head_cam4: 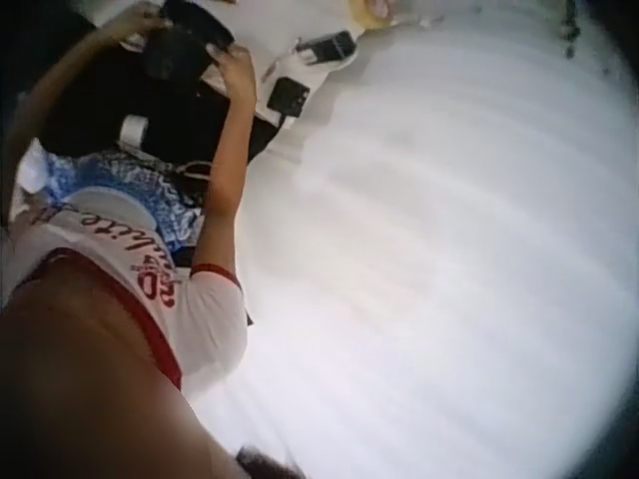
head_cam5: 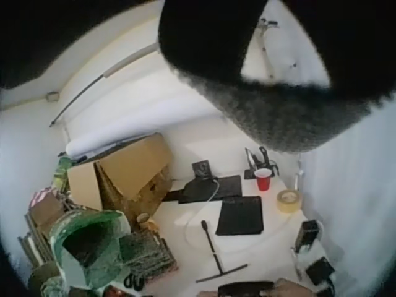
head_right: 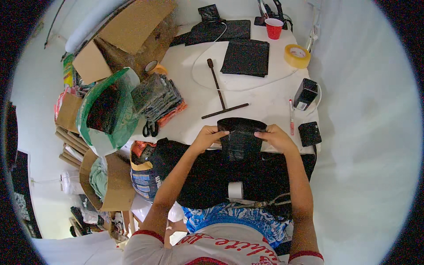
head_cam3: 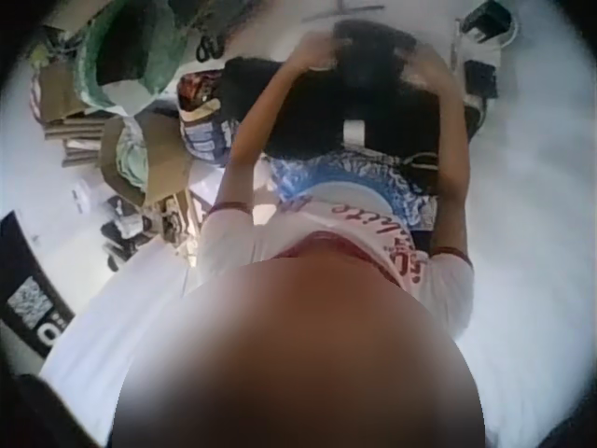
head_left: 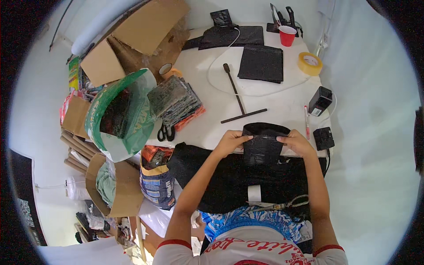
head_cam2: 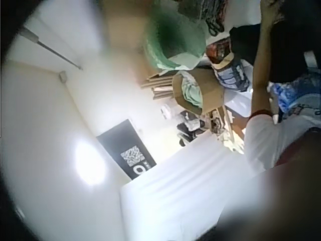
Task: Applying tape and marking black material squares with a pen.
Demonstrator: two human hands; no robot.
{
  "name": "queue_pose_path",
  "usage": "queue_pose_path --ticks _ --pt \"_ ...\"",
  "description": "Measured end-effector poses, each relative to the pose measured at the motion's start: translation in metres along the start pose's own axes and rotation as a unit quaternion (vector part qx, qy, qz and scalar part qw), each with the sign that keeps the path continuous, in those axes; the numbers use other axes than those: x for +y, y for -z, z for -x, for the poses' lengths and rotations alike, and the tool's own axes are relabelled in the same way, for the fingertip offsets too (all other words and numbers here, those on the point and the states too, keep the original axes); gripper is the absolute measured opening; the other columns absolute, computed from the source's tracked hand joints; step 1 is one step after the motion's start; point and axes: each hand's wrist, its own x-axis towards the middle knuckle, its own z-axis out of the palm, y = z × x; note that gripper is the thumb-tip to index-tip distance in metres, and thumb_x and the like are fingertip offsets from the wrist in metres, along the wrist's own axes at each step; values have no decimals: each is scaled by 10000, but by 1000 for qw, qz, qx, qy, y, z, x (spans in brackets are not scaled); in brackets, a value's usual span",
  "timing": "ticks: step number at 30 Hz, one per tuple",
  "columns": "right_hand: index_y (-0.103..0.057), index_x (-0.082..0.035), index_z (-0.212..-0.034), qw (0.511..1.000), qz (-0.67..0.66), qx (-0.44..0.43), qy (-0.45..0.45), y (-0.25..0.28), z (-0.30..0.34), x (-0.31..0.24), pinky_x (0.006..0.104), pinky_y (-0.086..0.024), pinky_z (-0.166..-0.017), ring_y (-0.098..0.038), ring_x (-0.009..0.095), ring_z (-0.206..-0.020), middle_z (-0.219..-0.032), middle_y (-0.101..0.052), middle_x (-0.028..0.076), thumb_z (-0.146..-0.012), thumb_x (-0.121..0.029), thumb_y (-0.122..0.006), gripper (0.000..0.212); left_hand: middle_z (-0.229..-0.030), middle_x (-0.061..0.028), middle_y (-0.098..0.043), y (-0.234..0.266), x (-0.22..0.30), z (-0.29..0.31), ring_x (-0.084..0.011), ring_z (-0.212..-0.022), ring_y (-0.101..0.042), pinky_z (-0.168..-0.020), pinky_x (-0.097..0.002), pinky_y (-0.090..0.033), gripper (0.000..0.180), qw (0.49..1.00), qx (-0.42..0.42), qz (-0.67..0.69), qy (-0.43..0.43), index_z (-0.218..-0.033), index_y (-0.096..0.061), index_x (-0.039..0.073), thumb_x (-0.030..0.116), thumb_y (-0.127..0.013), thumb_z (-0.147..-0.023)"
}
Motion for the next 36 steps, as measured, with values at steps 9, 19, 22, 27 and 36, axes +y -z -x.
queue_pose_path --ticks 9,19,22,27,36 --pt "-668 34 -957 972 -58 10 229 17 -34 4 249 -433 -878 -613 184 -930 -1027 -643 165 -647 166 -441 406 -860 -70 -673 23 17 -43 -94 -698 -603 -613 -230 -491 214 992 -73 -59 -80 -992 -672 14 -12 -556 -813" --pt "-699 19 -847 966 -101 -74 228 29 -48 -4 252 -469 -812 -611 196 -946 -982 -661 143 -635 160 -463 347 -895 -76 -684 47 48 -56 -113 -814 -598 -689 -238 -480 283 966 -190 -159 -80 -923 -703 39 -68 -509 -747" --pt "-697 26 -802 969 -112 -86 202 29 -52 -4 258 -484 -782 -618 205 -915 -971 -660 156 -631 154 -489 299 -886 -54 -678 53 59 -59 -97 -755 -590 -684 -234 -494 279 946 -262 -184 -38 -929 -697 33 -61 -486 -772" --pt "-664 44 -671 958 -115 -73 253 23 -61 -6 256 -480 -758 -621 199 -840 -950 -658 181 -621 158 -490 213 -918 -51 -653 63 50 -67 -112 -817 -590 -762 -245 -491 232 934 -304 -182 -49 -928 -660 3 -45 -477 -793" --pt "-632 21 -586 953 -97 -6 286 17 -80 15 255 -464 -756 -609 188 -892 -850 -672 120 -588 160 -444 235 -825 1 -601 27 18 -39 -70 -756 -537 -713 -210 -437 114 999 -18 24 -16 -911 -626 14 74 -601 -818"
